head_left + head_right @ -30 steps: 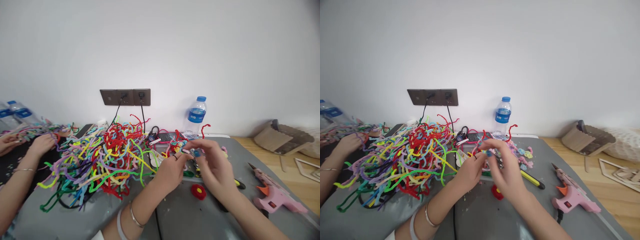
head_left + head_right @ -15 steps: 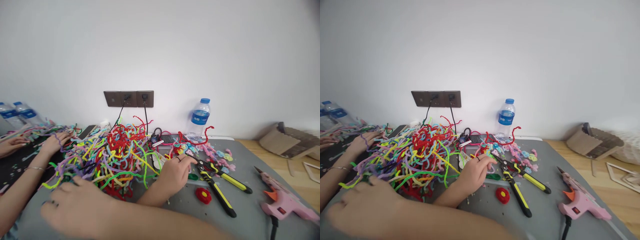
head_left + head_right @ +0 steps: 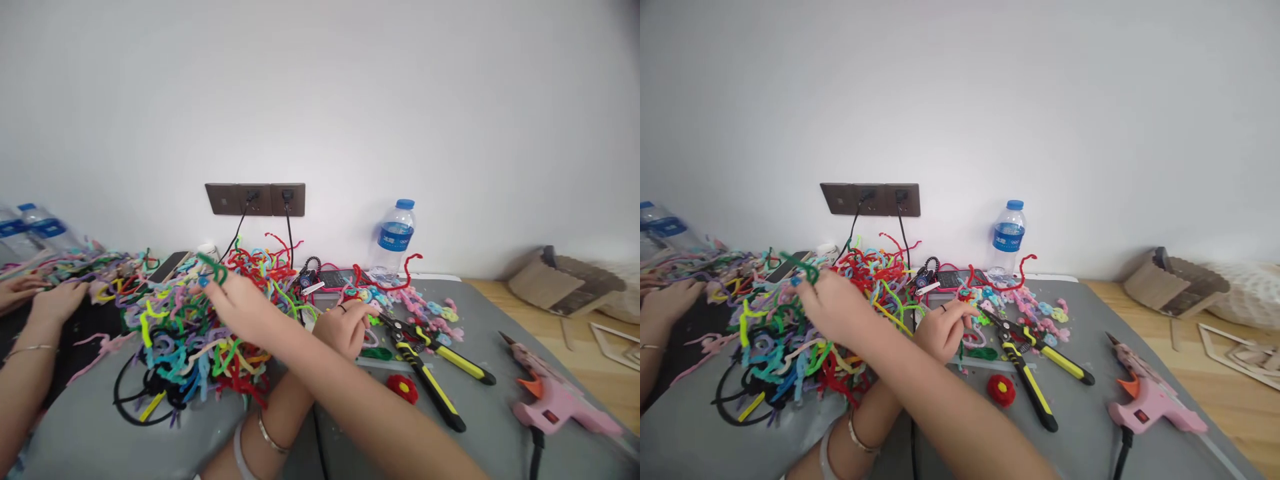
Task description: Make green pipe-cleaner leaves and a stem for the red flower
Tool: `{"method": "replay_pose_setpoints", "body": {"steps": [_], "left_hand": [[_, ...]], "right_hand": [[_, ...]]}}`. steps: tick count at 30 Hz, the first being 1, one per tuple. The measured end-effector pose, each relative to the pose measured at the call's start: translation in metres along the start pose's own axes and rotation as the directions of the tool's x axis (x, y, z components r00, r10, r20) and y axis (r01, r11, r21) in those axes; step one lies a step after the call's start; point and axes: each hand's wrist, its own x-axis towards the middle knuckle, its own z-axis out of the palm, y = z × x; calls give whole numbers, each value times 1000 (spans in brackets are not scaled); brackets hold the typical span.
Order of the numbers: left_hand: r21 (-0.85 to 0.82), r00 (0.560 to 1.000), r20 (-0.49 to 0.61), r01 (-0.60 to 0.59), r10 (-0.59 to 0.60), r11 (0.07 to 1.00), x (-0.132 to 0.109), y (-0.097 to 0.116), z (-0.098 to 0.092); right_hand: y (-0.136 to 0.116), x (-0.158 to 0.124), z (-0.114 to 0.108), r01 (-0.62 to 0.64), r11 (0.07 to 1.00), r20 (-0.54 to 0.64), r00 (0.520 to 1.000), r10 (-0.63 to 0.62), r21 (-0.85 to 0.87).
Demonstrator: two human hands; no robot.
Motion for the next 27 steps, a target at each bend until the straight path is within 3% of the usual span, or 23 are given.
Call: {"method": "replay_pose_setpoints", "body": {"steps": [2,4,6,8,9,10,14,16,17,19,23,27], "left_hand": [[-94,998,-35,49,-52,994,2,-5,-6],[-253,997,-4,78,-82,964,3,-9,-14],[-300,998,2,56,-58,952,2,-11,-23],[-310,995,-88,23,-53,951,0,-10,-31],[-321,960,-273,-35,-57,946,-1,-9,-34],[-319,924,-375,-59,-69,946,-2,-8,-36],[-354,782,-614,-153,-106,923,0,-5,-42],[-446,675,-715,-241,-181,862,4,-4,-45],[-488,621,-749,-281,-231,826,7,-5,-47],[-540,560,-771,-320,-304,779,12,-6,-52],[-634,496,-749,-344,-439,692,15,-10,-60],[-666,442,-735,-325,-515,672,15,-12,-68]], "right_hand": [[3,2,-22,-62,989,-42,997,68,132],[8,3,-40,-82,958,-102,988,114,276],[14,4,-54,-23,927,-174,980,94,375],[17,5,-64,26,896,-210,975,75,443],[17,5,-68,34,879,-213,974,78,475],[17,6,-72,35,860,-215,973,88,509],[7,4,-91,79,773,-305,940,153,630],[2,2,-100,119,712,-350,918,187,692],[0,1,-103,142,679,-368,908,200,720],[-4,-1,-109,204,637,-425,880,213,744],[-11,-5,-119,280,656,-519,831,200,701],[-14,-13,-137,300,638,-554,798,240,709]]}}
